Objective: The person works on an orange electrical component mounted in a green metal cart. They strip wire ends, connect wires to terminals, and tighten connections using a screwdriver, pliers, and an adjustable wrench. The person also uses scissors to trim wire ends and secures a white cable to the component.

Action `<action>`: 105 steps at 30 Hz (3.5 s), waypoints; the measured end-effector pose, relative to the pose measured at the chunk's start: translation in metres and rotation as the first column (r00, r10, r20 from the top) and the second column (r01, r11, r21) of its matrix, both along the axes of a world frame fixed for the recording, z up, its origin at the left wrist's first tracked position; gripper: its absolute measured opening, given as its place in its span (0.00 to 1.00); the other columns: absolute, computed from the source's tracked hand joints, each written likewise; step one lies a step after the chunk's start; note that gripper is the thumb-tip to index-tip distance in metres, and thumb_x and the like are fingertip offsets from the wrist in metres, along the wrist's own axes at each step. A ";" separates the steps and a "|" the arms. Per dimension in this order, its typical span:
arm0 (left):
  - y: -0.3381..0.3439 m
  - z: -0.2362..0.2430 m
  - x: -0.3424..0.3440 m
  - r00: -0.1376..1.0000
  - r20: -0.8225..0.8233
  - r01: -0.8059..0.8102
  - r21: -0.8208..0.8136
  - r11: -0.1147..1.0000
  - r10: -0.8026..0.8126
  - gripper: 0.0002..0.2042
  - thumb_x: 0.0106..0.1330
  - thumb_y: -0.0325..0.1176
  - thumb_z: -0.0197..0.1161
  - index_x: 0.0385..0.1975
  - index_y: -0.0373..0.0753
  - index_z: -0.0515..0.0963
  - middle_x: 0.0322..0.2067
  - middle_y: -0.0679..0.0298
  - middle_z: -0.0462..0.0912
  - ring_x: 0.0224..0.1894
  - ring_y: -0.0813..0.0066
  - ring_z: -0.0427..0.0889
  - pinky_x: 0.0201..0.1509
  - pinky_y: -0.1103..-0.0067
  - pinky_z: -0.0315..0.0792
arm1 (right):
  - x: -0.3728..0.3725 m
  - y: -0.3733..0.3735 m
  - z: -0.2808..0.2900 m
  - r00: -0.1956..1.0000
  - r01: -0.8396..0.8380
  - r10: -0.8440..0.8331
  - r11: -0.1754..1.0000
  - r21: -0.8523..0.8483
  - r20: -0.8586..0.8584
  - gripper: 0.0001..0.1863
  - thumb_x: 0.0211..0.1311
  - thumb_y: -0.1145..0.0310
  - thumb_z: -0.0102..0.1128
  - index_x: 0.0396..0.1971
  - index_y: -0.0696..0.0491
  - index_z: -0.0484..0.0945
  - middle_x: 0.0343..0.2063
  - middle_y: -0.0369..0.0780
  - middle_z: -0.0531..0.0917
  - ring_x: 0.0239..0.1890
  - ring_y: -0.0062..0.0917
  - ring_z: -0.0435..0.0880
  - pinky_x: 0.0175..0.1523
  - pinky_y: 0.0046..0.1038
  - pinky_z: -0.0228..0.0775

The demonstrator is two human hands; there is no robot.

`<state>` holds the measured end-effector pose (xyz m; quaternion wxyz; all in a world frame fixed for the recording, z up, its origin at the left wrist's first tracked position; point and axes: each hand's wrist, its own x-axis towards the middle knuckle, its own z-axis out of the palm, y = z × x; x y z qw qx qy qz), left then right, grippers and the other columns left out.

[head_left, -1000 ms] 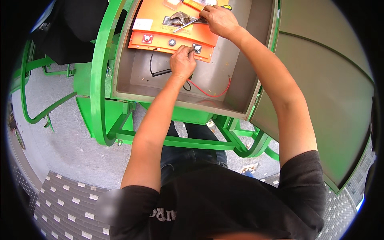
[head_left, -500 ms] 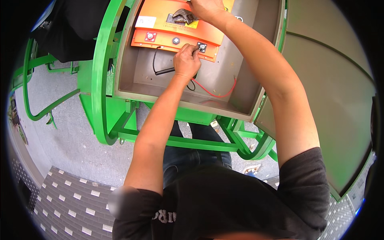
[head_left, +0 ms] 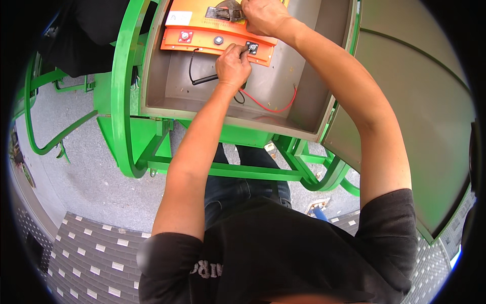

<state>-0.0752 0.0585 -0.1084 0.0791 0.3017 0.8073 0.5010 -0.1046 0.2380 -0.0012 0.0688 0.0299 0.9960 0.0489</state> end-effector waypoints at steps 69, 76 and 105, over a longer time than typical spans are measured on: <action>-0.002 -0.002 0.002 1.000 0.027 0.004 -0.057 0.998 -0.003 0.03 0.59 0.30 0.64 0.31 0.43 0.83 0.35 0.64 0.84 0.36 0.54 0.85 0.41 0.63 0.80 | 0.054 -0.028 0.055 0.815 -0.333 0.238 0.939 0.090 0.528 0.07 0.63 0.73 0.57 0.41 0.54 0.78 0.39 0.41 0.82 0.37 0.39 0.87 0.40 0.38 0.83; -0.002 -0.002 0.002 0.999 0.036 -0.002 -0.048 0.999 0.003 0.03 0.61 0.30 0.67 0.33 0.41 0.83 0.35 0.63 0.85 0.36 0.53 0.85 0.40 0.63 0.79 | 0.055 -0.039 0.058 0.810 -0.062 0.002 0.995 0.083 0.586 0.09 0.70 0.68 0.56 0.38 0.58 0.81 0.38 0.46 0.86 0.39 0.43 0.88 0.41 0.41 0.82; -0.003 -0.003 0.002 0.998 0.058 0.011 -0.018 1.000 -0.010 0.02 0.60 0.32 0.64 0.28 0.43 0.81 0.32 0.64 0.84 0.33 0.54 0.85 0.37 0.62 0.80 | 0.038 -0.096 0.013 0.116 -0.511 -0.288 -0.838 -0.192 0.951 0.10 0.76 0.76 0.38 0.36 0.64 0.67 0.23 0.42 0.76 0.20 0.24 0.81 0.26 0.22 0.85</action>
